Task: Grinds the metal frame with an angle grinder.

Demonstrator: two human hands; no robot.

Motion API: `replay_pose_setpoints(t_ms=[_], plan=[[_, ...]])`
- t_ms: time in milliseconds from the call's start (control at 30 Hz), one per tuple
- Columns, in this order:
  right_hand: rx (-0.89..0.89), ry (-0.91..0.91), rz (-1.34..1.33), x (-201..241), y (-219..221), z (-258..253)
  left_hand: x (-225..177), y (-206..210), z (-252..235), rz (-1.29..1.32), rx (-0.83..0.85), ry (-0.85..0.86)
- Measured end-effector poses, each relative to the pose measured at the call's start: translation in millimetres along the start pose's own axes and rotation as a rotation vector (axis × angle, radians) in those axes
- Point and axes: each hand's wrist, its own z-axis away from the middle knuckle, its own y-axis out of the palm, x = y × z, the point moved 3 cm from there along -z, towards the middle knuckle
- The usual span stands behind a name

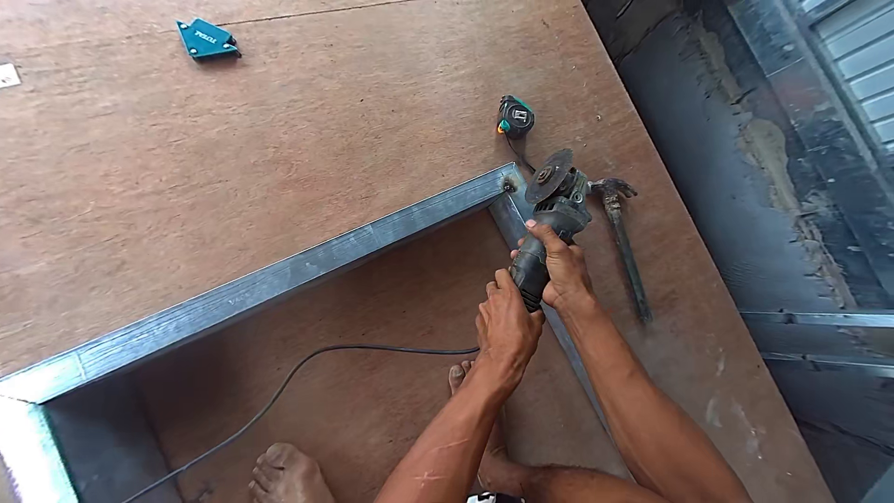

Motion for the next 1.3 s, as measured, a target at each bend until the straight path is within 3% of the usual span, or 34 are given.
replay_pose_setpoints(t_ms=[533, 667, 833, 900, 1033, 1133, 1300], plan=[[-0.035, 0.002, 0.108, -2, 16, -13, 13, 3, -19, 0.118, 0.021, 0.055], [-0.034, 0.03, 0.139, 2, 11, -14, 31, -60, -21, -0.165, 0.226, 0.296], [-0.075, 0.069, 0.165, 5, 12, -15, 109, -215, -44, -0.643, -0.263, 0.463], [-0.075, 0.081, 0.174, 6, 12, -13, 162, -252, -45, -0.715, -0.279, 0.44], [-0.059, 0.128, 0.177, 9, 12, -16, 251, -269, -41, -0.751, -0.097, 0.268], [-0.057, 0.176, 0.199, 17, 14, -16, 251, -268, -35, -0.655, -0.055, 0.174], [-0.093, 0.194, 0.26, 31, 21, 0, 253, -266, -32, -0.659, -0.14, 0.257]])
